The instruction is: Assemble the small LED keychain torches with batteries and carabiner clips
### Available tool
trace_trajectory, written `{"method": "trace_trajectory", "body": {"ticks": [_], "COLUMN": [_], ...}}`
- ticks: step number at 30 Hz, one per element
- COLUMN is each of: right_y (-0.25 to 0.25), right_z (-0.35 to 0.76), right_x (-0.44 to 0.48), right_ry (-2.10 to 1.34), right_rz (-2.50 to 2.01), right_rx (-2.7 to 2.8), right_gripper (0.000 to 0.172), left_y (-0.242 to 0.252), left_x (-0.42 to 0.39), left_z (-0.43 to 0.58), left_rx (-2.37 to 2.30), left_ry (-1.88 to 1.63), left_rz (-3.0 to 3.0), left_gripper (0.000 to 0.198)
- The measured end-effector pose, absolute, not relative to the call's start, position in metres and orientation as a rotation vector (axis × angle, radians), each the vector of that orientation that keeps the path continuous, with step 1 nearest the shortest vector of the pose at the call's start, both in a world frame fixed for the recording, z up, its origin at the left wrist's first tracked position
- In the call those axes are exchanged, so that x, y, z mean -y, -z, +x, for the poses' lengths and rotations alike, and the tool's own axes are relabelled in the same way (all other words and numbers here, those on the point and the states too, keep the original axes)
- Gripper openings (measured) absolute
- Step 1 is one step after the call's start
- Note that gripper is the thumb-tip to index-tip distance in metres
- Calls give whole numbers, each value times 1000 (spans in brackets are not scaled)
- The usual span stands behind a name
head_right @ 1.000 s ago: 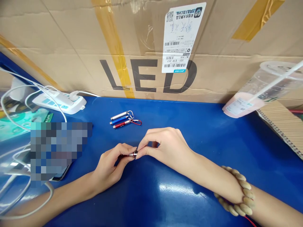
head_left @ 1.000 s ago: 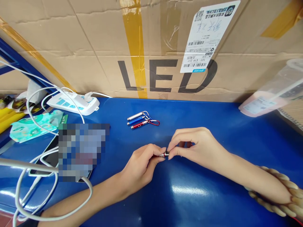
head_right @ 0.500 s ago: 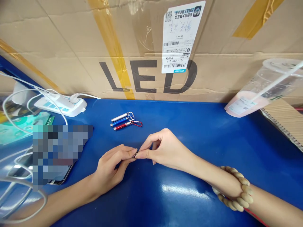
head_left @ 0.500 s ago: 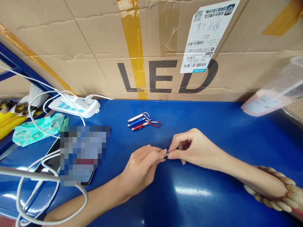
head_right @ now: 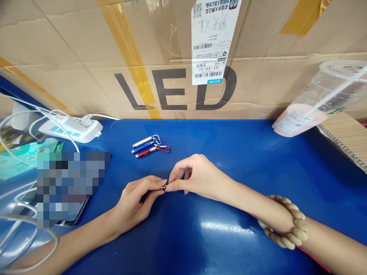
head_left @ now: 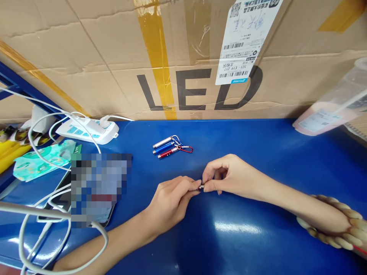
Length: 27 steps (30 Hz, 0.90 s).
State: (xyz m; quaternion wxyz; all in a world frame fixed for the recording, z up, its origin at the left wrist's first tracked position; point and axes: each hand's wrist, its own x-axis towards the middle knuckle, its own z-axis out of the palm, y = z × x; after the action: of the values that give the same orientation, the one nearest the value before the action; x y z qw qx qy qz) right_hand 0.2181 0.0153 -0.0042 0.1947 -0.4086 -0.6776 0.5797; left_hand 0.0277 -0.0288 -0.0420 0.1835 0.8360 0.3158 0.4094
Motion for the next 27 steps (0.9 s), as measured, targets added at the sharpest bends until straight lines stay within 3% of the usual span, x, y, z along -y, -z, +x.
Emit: {"method": "trace_trajectory", "body": {"ticks": [14,27], "right_y": [-2,-12], "right_z": [219,221], "right_x": [-13,-11], "right_ry": [-1401,-1189], "right_rz": [-1131,-1043], "right_rx": [1985,2108], "right_gripper": [7,9], "left_y": [41,35], "left_x": [31,33], "left_z": [27,27], "left_rx": [-966,-1078], "left_ry": [-1150,-926], "left_rz": [2354,2209], "left_gripper": [6,25]}}
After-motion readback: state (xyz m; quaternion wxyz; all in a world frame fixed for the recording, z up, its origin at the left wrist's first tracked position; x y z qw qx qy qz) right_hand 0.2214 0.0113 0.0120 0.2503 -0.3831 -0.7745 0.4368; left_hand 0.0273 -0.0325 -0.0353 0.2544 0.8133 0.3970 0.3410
